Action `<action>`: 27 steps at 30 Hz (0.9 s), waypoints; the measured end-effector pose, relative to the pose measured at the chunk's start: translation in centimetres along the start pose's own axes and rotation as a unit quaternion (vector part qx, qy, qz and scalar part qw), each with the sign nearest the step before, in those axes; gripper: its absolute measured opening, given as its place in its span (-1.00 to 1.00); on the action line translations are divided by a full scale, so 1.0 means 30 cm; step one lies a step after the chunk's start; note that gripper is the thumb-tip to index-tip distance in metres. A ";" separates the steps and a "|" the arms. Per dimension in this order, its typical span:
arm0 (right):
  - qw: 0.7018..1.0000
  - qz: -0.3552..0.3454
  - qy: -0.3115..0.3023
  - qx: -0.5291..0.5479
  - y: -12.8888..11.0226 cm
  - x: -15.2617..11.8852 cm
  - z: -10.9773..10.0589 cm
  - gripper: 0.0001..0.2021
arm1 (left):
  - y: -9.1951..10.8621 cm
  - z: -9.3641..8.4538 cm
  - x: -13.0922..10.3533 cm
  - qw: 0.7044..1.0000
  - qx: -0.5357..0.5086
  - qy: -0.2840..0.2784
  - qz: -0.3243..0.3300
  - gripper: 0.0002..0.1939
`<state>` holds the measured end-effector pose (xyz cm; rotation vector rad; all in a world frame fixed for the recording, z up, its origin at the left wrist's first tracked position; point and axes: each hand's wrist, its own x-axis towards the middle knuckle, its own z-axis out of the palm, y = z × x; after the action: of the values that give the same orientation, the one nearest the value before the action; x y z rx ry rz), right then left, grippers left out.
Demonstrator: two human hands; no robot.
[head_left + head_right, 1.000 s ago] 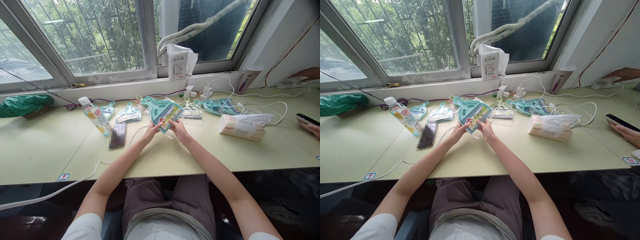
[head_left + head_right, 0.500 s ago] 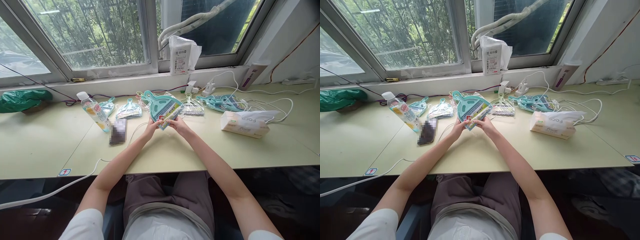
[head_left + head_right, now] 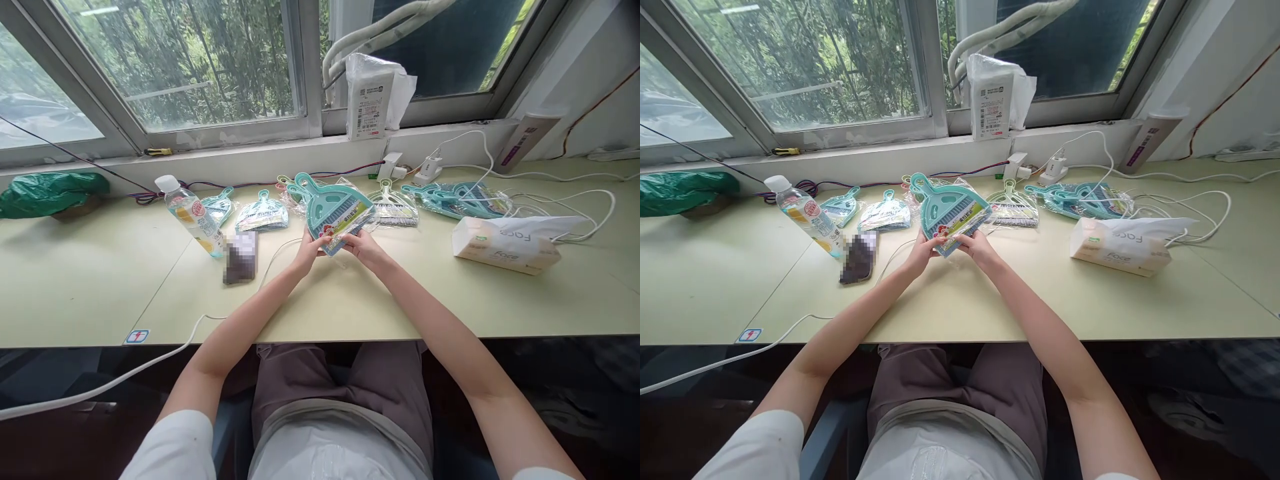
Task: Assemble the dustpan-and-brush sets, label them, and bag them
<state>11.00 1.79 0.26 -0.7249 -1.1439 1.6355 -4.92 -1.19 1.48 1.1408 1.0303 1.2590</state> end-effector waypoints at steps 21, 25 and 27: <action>0.758 -0.331 0.074 -0.557 -0.110 0.019 -0.164 -0.64 | 0.013 -0.111 0.070 0.977 -0.167 -0.030 -0.131 -0.54; 0.816 -0.298 0.067 -0.491 -0.114 0.023 -0.167 -0.77 | -0.006 -0.132 0.084 0.978 -0.139 -0.046 -0.149 -0.55; 0.837 -0.293 0.064 -0.457 -0.115 0.024 -0.165 -0.74 | -0.009 -0.150 0.089 0.979 -0.125 -0.057 -0.153 -0.56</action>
<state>16.31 4.44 1.59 -0.9139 -1.8317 0.4501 -9.15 1.76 0.60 0.8168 0.8940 1.0308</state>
